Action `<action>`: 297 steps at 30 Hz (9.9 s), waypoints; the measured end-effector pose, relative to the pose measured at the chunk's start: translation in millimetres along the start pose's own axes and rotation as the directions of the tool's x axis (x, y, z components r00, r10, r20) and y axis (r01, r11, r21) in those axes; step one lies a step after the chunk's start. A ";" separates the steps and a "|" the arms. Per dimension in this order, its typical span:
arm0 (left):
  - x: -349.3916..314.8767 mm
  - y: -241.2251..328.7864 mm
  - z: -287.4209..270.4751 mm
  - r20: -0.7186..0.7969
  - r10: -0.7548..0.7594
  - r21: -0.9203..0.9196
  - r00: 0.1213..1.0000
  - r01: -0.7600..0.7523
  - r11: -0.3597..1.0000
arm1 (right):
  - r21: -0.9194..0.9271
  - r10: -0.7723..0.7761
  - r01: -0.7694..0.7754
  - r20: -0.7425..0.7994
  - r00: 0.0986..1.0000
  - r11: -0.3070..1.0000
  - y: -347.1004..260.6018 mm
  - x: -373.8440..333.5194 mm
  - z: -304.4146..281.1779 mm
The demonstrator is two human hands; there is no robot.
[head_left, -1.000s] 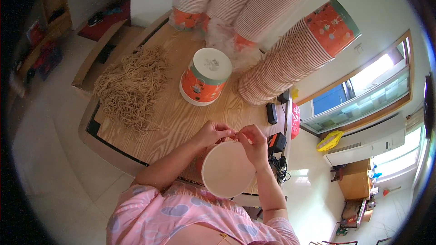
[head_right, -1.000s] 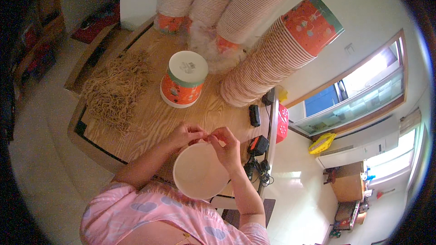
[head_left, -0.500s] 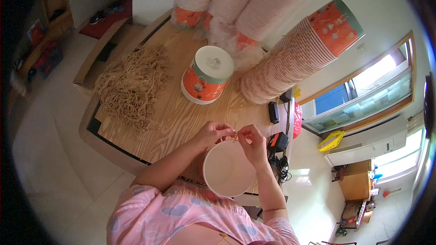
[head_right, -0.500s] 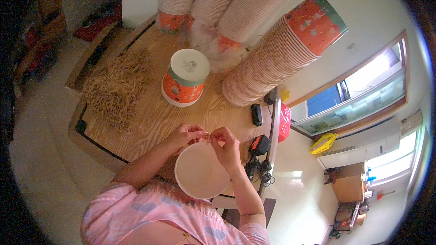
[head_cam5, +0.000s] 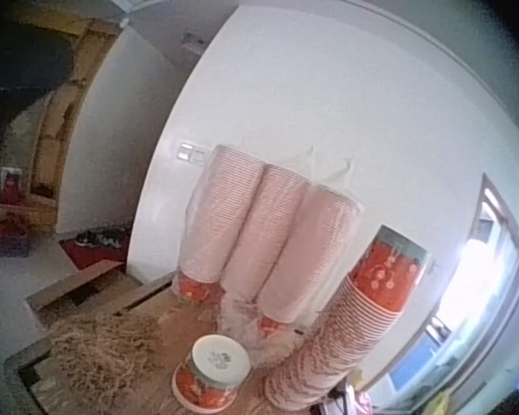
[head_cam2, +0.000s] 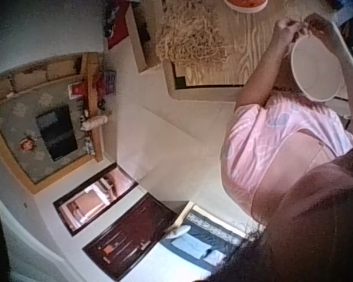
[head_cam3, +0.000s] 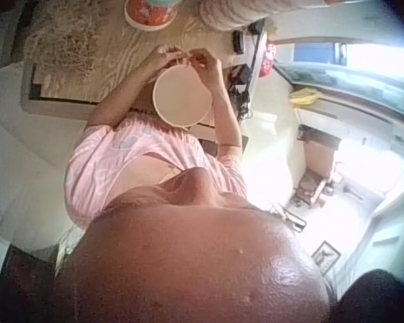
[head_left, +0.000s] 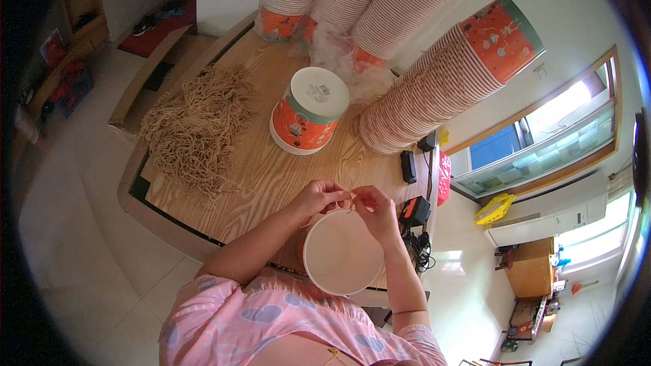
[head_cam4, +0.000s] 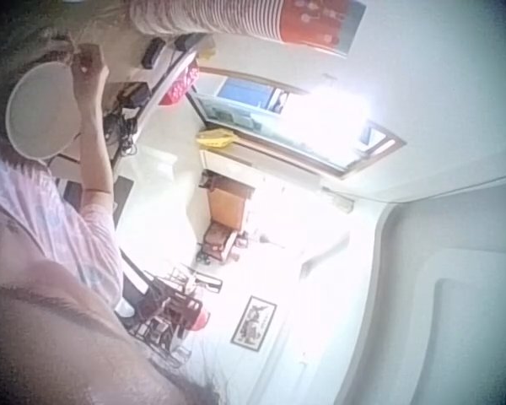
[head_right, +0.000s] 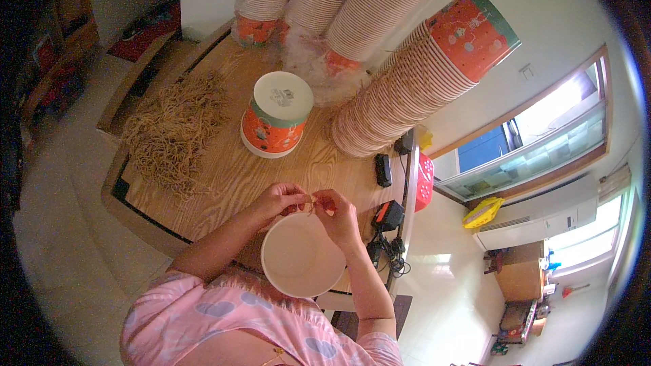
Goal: Placing shredded paper filler into a bowl as part of a packaging process.
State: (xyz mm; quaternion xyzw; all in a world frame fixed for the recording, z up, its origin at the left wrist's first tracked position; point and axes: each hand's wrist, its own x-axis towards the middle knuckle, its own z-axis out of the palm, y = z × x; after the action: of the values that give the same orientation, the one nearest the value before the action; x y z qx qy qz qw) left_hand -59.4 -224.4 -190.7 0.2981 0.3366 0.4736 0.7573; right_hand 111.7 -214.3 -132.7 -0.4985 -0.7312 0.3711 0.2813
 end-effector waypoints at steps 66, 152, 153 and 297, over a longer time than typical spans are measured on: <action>3.1 -2.8 0.2 0.098 0.009 0.140 0.995 -0.022 0.990 | -0.104 -0.021 0.018 -0.026 0.999 0.994 -21.0 -11.1 -8.3; -1.9 0.2 2.3 0.044 0.166 0.377 0.985 -0.170 0.910 | -0.097 0.001 0.003 0.033 0.999 0.995 -20.4 -6.9 -11.4; -2.9 0.7 2.9 0.057 0.180 0.383 0.982 -0.188 0.905 | -0.103 0.002 0.001 0.033 0.999 0.995 -20.7 -7.2 -11.7; 0.3 1.4 3.2 0.061 0.195 0.432 0.979 -0.202 0.879 | -0.260 -0.260 0.232 -0.081 0.962 0.937 -31.3 -20.3 -9.0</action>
State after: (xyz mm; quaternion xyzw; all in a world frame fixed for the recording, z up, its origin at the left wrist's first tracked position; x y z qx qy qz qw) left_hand -57.5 -224.0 -187.8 0.4967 0.3958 0.4590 0.6213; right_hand 109.4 -238.2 -102.6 -0.4546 -0.8111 0.2096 0.3025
